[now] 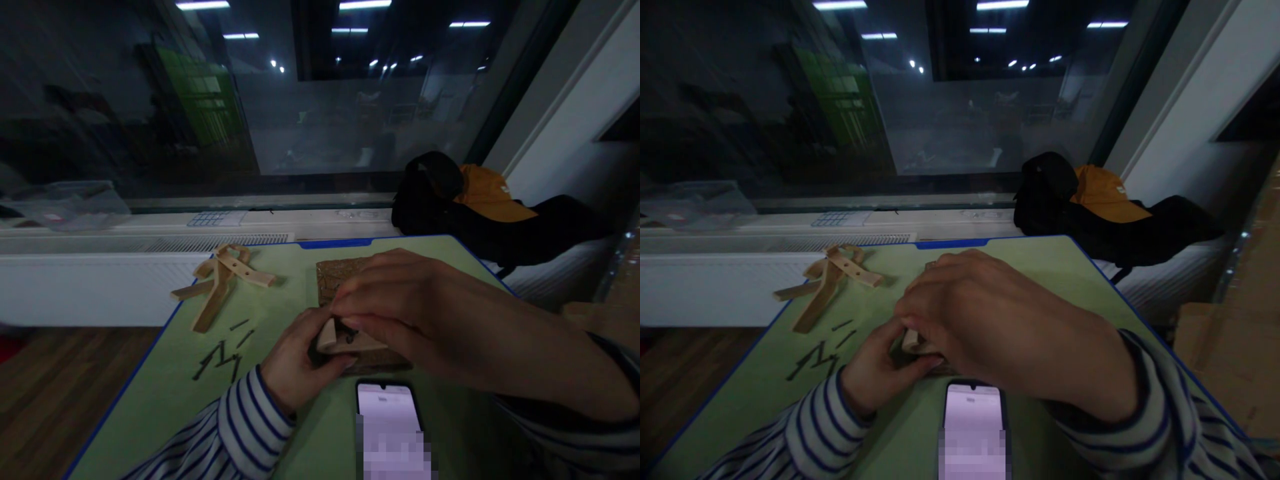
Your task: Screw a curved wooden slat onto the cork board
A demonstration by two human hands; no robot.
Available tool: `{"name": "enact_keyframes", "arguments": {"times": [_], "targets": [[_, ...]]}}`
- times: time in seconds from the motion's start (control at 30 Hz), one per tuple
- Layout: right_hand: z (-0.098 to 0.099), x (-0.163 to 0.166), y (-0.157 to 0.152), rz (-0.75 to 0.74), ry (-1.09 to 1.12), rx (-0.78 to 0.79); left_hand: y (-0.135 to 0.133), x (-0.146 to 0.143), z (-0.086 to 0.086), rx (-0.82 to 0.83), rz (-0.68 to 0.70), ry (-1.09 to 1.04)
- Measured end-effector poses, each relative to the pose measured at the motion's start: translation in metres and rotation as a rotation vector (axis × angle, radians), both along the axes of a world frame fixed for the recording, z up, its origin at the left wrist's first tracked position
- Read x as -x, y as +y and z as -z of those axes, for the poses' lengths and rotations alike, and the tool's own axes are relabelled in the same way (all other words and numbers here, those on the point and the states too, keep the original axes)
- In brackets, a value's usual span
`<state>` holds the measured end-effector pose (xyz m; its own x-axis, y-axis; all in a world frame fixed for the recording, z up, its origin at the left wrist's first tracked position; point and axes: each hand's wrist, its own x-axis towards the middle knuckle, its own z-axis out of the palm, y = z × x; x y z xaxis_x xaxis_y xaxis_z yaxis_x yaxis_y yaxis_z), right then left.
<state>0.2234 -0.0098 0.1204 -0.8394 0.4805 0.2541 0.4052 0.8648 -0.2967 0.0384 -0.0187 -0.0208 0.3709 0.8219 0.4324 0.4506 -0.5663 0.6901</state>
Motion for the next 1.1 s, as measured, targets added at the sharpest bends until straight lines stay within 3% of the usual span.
{"name": "enact_keyframes", "arguments": {"times": [0.17, 0.4, 0.57, 0.7, 1.1], "targets": [[0.000, -0.002, 0.001, -0.026, 0.036, 0.109, 0.003, 0.003, 0.003, 0.023, -0.010, 0.003], [0.007, -0.001, 0.007, -0.056, 0.102, 0.060, 0.001, 0.001, 0.004, 0.058, -0.023, -0.013], [0.015, 0.003, 0.004, 0.031, 0.208, 0.041, 0.000, -0.001, 0.004, 0.087, -0.014, -0.039], [0.013, 0.003, 0.002, 0.096, 0.186, 0.024, 0.000, -0.002, 0.002, 0.096, 0.001, -0.060], [0.008, 0.003, 0.006, 0.043, 0.037, 0.015, 0.000, 0.000, 0.002, 0.071, 0.011, -0.047]]}}
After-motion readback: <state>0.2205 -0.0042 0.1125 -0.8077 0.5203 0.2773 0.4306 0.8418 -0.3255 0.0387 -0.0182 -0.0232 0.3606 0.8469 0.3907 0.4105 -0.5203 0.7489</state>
